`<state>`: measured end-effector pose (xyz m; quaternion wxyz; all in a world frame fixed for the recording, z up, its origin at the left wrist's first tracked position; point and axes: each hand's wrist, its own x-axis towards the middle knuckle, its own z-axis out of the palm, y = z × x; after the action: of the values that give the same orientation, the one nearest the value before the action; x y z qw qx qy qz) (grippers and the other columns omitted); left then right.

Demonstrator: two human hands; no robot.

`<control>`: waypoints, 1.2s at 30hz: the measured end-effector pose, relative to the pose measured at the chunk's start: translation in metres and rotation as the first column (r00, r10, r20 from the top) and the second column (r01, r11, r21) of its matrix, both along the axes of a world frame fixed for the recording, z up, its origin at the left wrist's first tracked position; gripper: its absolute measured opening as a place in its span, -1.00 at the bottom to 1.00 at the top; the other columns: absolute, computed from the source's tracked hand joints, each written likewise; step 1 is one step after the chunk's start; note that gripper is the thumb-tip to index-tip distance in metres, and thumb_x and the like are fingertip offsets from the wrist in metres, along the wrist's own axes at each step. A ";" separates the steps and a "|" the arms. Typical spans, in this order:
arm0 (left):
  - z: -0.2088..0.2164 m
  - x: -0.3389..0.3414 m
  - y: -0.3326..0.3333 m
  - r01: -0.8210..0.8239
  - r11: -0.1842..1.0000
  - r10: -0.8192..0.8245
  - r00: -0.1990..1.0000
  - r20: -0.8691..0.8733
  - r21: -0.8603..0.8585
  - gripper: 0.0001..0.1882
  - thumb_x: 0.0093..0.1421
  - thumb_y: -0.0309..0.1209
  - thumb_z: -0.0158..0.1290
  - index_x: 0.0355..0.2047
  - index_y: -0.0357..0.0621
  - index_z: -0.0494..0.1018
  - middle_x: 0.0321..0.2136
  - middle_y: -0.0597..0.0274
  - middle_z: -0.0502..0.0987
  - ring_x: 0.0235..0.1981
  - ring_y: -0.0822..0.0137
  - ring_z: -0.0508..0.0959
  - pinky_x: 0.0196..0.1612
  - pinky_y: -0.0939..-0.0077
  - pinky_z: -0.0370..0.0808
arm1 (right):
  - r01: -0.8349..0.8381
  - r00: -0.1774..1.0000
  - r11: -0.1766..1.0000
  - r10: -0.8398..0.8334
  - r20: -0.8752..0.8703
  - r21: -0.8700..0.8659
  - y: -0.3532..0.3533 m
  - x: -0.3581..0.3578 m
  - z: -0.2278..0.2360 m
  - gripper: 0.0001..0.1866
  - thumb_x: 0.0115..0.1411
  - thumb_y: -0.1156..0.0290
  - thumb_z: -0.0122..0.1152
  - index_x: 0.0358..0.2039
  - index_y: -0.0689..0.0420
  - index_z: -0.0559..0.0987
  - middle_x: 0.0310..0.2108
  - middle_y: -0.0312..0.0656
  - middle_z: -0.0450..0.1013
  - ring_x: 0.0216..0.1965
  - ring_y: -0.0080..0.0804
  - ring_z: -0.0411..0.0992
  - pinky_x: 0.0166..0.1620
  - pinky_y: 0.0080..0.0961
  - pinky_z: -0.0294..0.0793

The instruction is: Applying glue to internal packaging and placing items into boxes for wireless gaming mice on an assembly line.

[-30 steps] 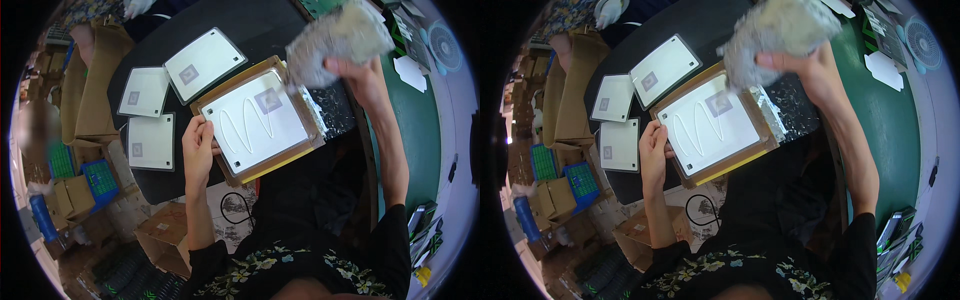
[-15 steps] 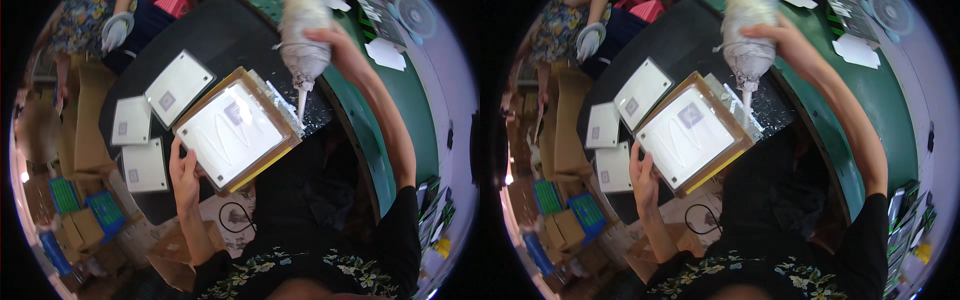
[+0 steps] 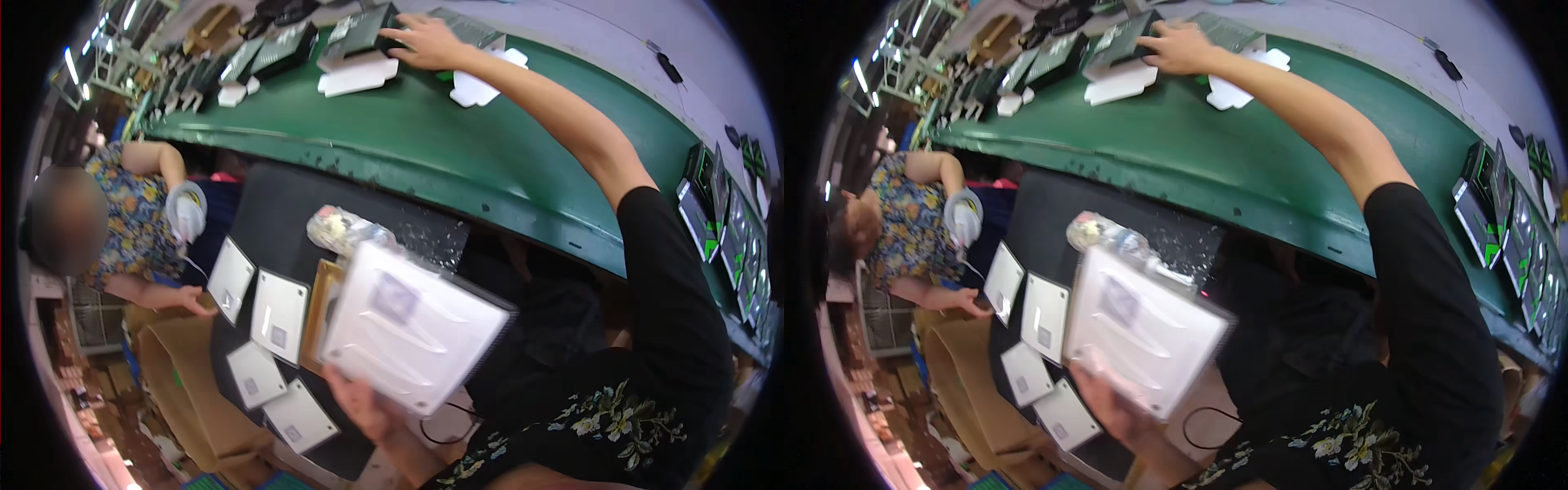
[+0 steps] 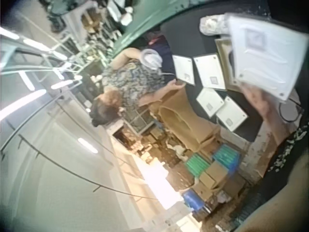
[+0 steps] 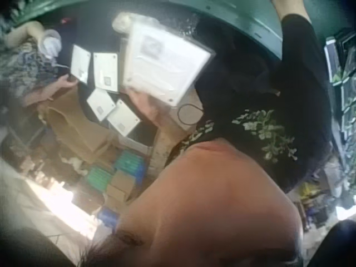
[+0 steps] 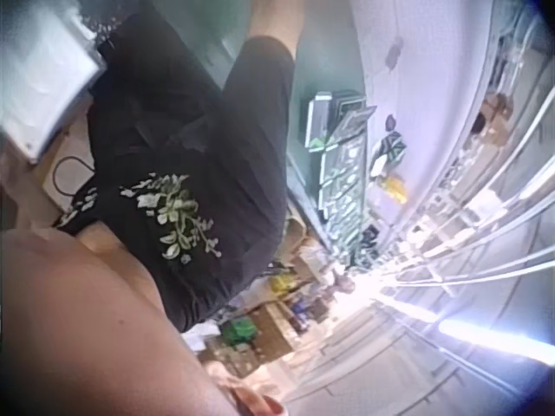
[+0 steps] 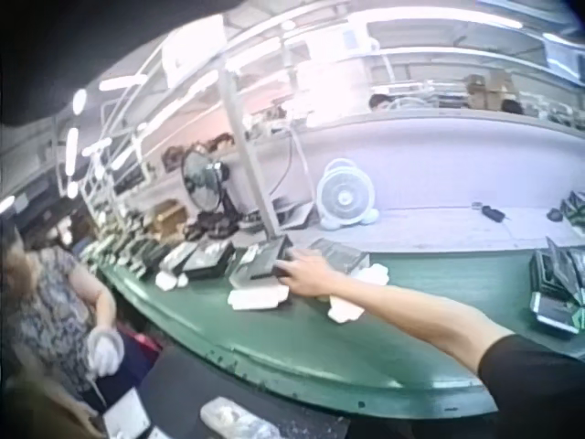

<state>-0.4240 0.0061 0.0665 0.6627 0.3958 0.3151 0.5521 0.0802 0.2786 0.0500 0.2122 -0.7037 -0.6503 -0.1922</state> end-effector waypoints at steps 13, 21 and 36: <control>-0.021 0.160 0.008 0.395 0.895 -0.393 0.918 0.053 -0.206 -0.45 0.44 -0.44 -0.17 0.36 -0.08 -0.07 0.15 -0.03 0.34 0.06 0.20 0.50 0.01 0.25 0.53 | 0.443 0.882 0.705 -0.452 0.131 -0.553 -0.286 0.004 0.033 -0.45 0.35 -0.05 -0.03 0.22 0.00 0.39 -0.11 0.19 0.41 -0.32 0.10 0.51 -0.21 -0.10 0.47; -0.023 0.226 0.032 0.441 0.876 -0.458 0.888 -0.049 -0.194 -0.47 0.43 -0.40 -0.13 0.34 -0.07 -0.04 0.04 -0.08 0.43 -0.15 0.15 0.63 -0.18 0.24 0.68 | 0.703 0.693 0.676 -0.721 -0.002 -0.223 -0.326 0.052 -0.018 -0.38 0.31 -0.13 -0.03 0.26 -0.08 0.32 0.05 0.18 0.37 0.17 0.16 0.29 0.06 0.44 0.16; -0.025 0.240 0.057 0.564 0.792 -0.603 0.784 -0.148 -0.235 -0.42 0.39 -0.50 -0.07 0.35 -0.24 0.02 0.08 -0.06 0.43 -0.11 0.27 0.62 -0.17 0.39 0.69 | 0.353 0.878 0.882 -0.428 -0.214 -0.314 -0.382 0.084 -0.025 -0.56 0.41 -0.03 -0.16 0.17 -0.21 0.50 0.20 -0.24 0.37 0.37 -0.09 0.09 0.31 0.06 0.07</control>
<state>-0.1840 0.0630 0.0411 0.7956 0.4706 0.2945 0.2425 0.1646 -0.1039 0.0247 0.1615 -0.8629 -0.4771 -0.0421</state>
